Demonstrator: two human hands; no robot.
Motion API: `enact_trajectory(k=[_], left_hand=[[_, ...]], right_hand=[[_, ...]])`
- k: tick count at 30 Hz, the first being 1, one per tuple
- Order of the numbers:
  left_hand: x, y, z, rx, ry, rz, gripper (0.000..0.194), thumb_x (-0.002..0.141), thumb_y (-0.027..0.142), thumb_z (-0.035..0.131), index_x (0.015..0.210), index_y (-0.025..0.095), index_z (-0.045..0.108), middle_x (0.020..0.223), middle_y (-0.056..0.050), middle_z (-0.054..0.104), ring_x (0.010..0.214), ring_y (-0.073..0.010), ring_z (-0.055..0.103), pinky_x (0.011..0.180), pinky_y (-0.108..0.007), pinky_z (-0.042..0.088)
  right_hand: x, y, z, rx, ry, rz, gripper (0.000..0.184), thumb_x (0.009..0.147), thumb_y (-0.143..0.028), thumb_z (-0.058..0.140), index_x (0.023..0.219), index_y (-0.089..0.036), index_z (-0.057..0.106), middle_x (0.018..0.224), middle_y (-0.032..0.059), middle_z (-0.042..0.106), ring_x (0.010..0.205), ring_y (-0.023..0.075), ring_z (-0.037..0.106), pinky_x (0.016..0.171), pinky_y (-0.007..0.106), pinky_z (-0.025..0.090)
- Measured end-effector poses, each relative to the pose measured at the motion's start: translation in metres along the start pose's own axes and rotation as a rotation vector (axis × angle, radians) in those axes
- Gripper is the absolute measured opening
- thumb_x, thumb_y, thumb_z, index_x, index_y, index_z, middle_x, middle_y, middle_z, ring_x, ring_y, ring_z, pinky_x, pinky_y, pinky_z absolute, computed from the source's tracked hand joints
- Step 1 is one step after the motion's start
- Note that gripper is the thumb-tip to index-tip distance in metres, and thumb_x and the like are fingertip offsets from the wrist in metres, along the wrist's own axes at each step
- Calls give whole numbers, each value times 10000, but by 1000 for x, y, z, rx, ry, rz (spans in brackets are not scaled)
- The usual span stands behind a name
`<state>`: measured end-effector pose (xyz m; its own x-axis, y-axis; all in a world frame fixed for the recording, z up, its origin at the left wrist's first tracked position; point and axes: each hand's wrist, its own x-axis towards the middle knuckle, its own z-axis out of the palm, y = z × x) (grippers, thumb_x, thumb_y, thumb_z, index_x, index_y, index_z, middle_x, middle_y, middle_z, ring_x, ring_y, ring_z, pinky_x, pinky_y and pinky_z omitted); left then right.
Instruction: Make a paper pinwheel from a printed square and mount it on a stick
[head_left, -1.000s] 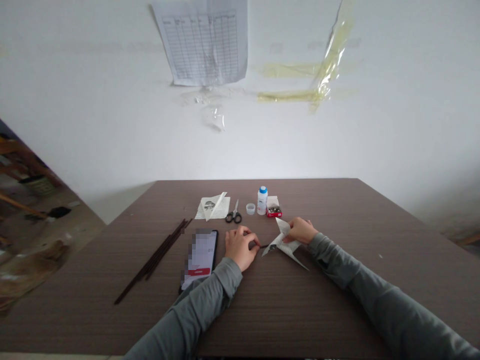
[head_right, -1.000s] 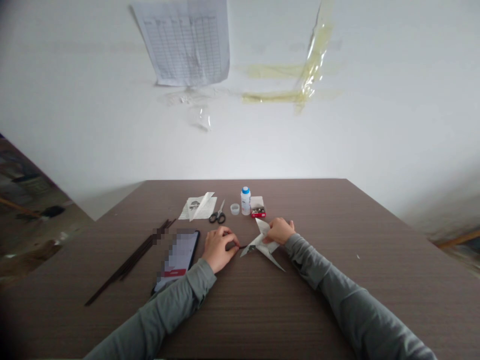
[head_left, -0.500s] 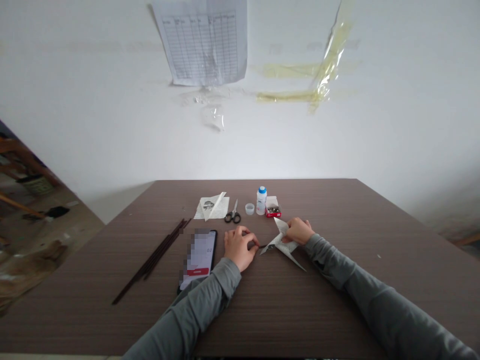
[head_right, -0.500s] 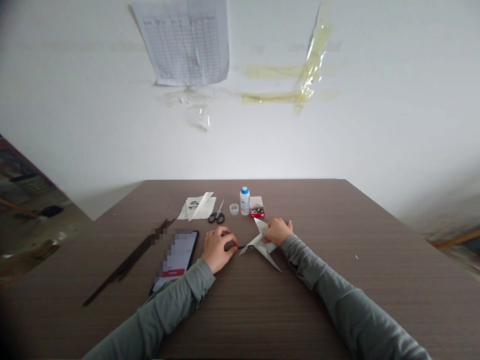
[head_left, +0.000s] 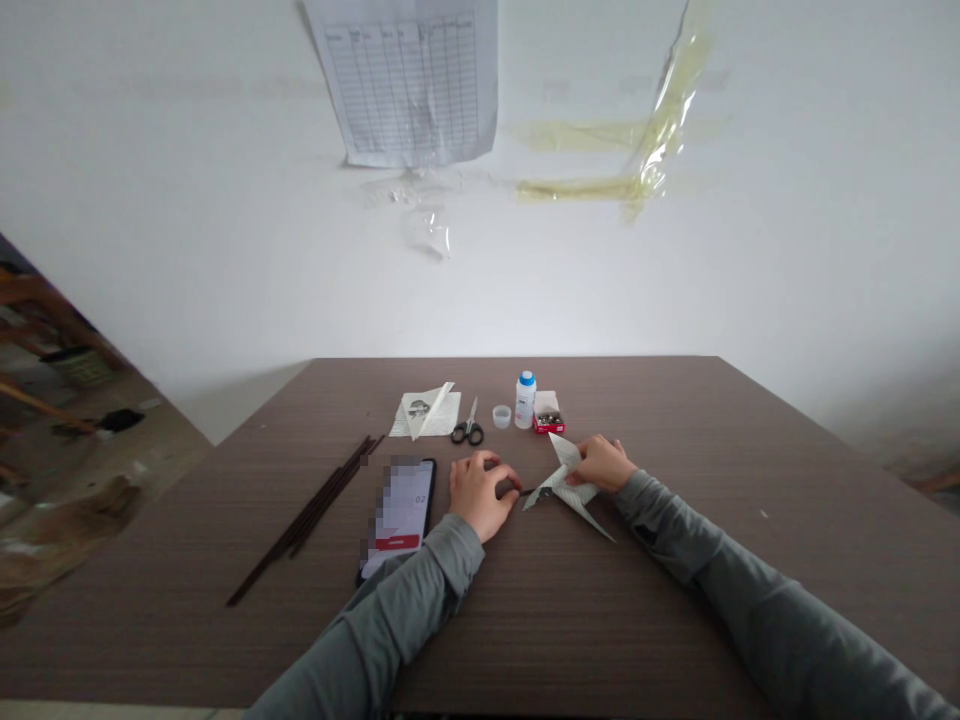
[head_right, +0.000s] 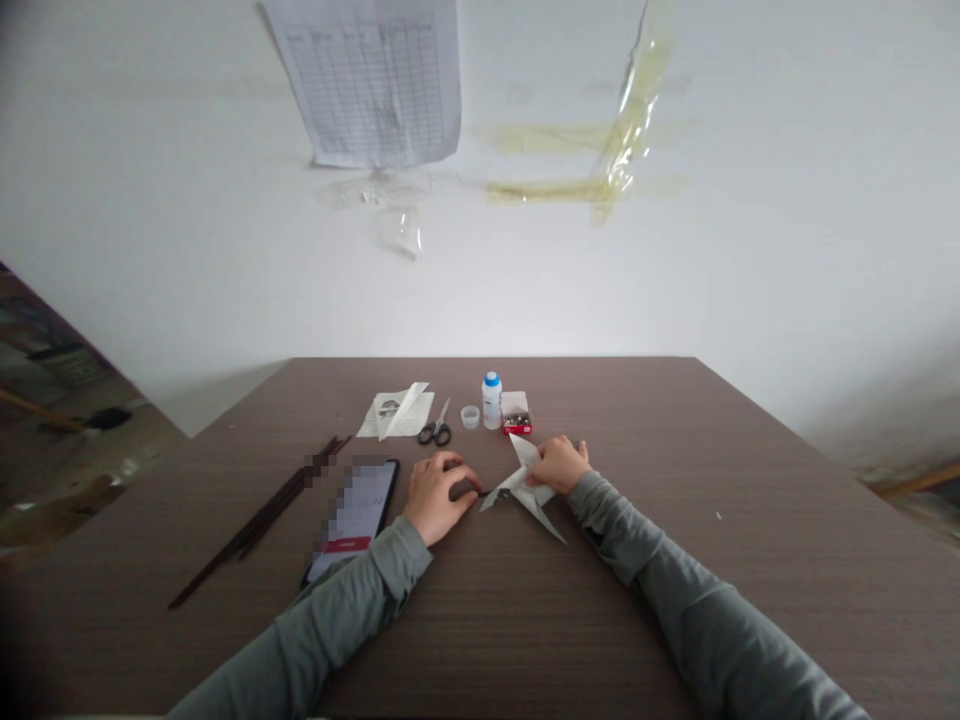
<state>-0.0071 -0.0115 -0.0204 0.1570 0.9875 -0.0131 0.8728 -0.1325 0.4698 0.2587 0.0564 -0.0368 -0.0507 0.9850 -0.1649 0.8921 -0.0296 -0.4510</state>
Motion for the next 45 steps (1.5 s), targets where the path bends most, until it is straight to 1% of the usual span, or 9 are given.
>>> enact_trajectory(k=[5, 11, 15, 20, 26, 31, 36, 40, 45], left_hand=[[4, -9, 7, -17, 21, 22, 185, 1058, 184, 975, 1148, 340, 1017, 1727, -97, 825, 1688, -435, 714, 1529, -714, 479], [7, -15, 13, -29, 91, 14, 140, 1022, 181, 1004, 1093, 297, 970, 1644, -116, 851, 1643, -429, 745, 1501, -692, 513], [4, -13, 11, 0, 79, 26, 114, 1044, 207, 971, 1124, 286, 951, 1672, -137, 835, 1663, -445, 723, 1507, -723, 498], [1, -10, 5, 14, 20, 36, 285, 1010, 290, 998, 1288, 312, 942, 1789, -144, 783, 1772, -487, 644, 1571, -824, 385], [5, -17, 18, 32, -35, 76, 802, 872, 299, 1124, 1633, 383, 887, 2001, -156, 627, 1925, -595, 447, 1580, -932, 273], [4, -16, 18, 49, -59, 86, 1040, 859, 375, 1166, 1824, 394, 778, 2083, -181, 535, 1966, -620, 372, 1588, -942, 216], [2, -11, 10, 51, -140, 85, 1151, 876, 516, 1148, 1921, 380, 684, 2116, -210, 471, 1993, -605, 331, 1594, -949, 185], [4, -12, 21, 69, -86, 85, 1158, 836, 522, 1175, 1889, 407, 708, 2086, -198, 523, 1972, -614, 359, 1590, -942, 217], [3, -14, 26, 84, -92, 74, 1184, 845, 583, 1163, 1912, 384, 690, 2091, -213, 509, 1978, -605, 351, 1604, -918, 199]], right_hand=[[-6, 5, -8, 22, -77, -62, 131, 868, -368, 965, 974, -313, 1017, 1214, 96, 991, 1505, 523, 800, 1503, 822, 369], [-6, 18, -6, 28, -19, -112, 354, 908, -635, 1007, 1048, -310, 1023, 1405, 127, 955, 1572, 503, 733, 1467, 736, 472], [-7, 21, 2, 31, 59, -103, 472, 901, -766, 989, 1035, -314, 1016, 1497, 136, 930, 1586, 518, 715, 1473, 765, 455], [-9, 19, 9, 42, 131, -101, 359, 881, -629, 1020, 1085, -335, 1043, 1555, 140, 920, 1620, 552, 693, 1458, 796, 455], [-9, 11, 8, 71, 173, -75, 239, 811, -533, 1059, 992, -378, 1046, 1456, 95, 950, 1588, 548, 716, 1449, 797, 468], [-8, 1, 9, 85, 187, 28, 168, 818, -420, 1069, 977, -378, 1033, 1484, 69, 943, 1632, 511, 698, 1493, 780, 429], [-2, 1, 17, 41, 217, 64, 191, 805, -424, 1063, 986, -388, 1014, 1444, 49, 942, 1616, 479, 696, 1493, 743, 459], [1, 4, 22, 37, 228, 54, 266, 773, -491, 1054, 1014, -387, 1008, 1381, 55, 935, 1579, 475, 688, 1487, 735, 473], [-2, 2, 19, 37, 211, 48, 278, 833, -476, 1017, 1095, -385, 1032, 1426, 48, 930, 1599, 467, 693, 1496, 736, 461]])
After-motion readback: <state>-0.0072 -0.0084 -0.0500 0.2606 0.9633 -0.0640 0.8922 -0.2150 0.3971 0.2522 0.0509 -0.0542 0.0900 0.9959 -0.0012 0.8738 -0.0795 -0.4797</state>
